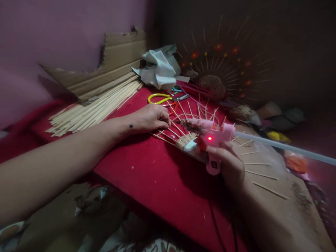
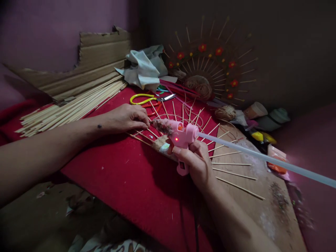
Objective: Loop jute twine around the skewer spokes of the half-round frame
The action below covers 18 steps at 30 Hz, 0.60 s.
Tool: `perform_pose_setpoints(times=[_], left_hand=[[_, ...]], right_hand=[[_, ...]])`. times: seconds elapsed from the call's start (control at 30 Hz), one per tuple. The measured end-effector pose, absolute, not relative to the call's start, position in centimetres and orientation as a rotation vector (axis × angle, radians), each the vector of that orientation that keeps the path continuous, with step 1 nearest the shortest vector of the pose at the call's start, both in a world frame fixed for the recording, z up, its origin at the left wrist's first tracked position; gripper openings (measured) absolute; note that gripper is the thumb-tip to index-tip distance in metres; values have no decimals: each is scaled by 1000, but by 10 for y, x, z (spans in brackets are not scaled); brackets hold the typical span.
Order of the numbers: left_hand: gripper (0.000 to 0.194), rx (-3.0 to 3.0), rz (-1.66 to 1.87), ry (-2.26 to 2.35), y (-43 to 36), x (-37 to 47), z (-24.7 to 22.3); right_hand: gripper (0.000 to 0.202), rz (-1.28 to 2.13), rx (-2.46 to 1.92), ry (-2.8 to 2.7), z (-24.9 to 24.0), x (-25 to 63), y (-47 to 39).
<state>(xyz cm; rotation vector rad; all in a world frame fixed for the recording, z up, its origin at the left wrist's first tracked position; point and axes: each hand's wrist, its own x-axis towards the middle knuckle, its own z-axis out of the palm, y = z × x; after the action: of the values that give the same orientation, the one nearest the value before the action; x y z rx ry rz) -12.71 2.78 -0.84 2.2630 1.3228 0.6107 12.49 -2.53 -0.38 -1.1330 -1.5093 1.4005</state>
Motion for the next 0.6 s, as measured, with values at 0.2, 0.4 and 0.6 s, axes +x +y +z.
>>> perform_pose_setpoints(times=[0.2,0.4,0.6], left_hand=[[15,2053,679,1353,23,-131,-2],[16,2088,845,1530,24,-134,-4],[18,2140,863,1736,28,-138,-8]], right_hand=[[19,1376,-1145,-1503,-3,128,-27],[20,1318,-1150,-1548,1,133,-28],[20,1037,-1150,-1907,15,145,-41]])
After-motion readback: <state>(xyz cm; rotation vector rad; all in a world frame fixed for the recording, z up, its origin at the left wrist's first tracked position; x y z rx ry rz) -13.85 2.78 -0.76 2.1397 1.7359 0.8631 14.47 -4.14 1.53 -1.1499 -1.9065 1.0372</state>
